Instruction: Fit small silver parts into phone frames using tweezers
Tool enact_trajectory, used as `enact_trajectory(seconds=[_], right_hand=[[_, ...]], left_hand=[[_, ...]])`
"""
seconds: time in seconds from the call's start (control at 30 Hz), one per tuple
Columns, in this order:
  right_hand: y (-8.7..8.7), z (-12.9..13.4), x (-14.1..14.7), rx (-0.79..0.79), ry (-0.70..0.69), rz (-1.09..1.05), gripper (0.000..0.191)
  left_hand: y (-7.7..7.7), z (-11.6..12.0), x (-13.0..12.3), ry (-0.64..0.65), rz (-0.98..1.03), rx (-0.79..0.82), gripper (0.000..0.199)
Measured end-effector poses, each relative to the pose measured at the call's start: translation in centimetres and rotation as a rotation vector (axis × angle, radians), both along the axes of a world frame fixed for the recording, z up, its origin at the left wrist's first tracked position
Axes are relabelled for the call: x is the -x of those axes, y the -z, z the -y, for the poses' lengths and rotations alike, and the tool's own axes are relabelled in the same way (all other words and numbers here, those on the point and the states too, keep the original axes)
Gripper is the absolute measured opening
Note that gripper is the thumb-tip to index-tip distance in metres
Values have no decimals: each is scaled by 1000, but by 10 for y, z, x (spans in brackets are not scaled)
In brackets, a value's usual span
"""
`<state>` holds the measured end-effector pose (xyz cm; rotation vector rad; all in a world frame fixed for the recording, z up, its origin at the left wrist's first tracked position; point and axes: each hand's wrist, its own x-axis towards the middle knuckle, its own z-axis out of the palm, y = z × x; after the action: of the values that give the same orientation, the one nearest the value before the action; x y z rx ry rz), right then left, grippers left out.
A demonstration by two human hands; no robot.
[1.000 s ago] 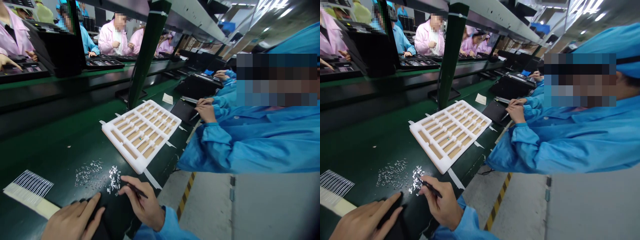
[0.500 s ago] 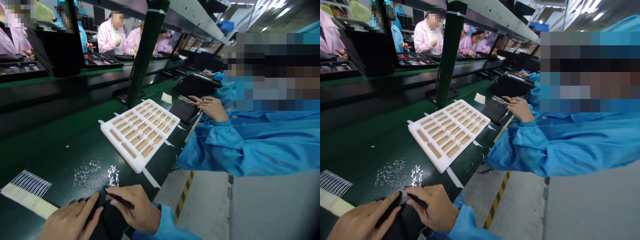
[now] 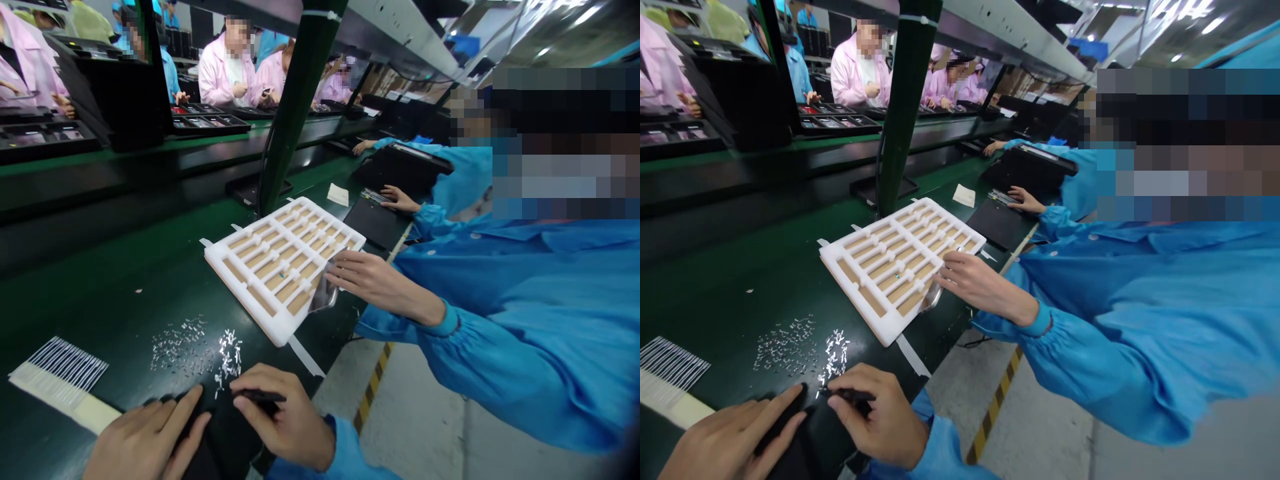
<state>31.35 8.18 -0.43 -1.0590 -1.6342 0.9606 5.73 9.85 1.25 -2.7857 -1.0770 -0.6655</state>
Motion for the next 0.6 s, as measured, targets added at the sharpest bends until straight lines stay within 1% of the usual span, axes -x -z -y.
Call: enact_trajectory(seconds=[0.13,0.3,0.5,0.6], right_hand=[[2,-1,-3,-7,-47,12,20],[3,0,-5,-27,-87,9,21],[1,-5,4,-8,-72,-37,20],[1,-10,8,-20,-105,-6,20]], left_hand=[[-4,-1,-2,-6,4,7,39],[-1,1,0,-4,13,12,40],[0,1,1,-9,2,17,43],[-3,-1,0,-1,0,5,46]])
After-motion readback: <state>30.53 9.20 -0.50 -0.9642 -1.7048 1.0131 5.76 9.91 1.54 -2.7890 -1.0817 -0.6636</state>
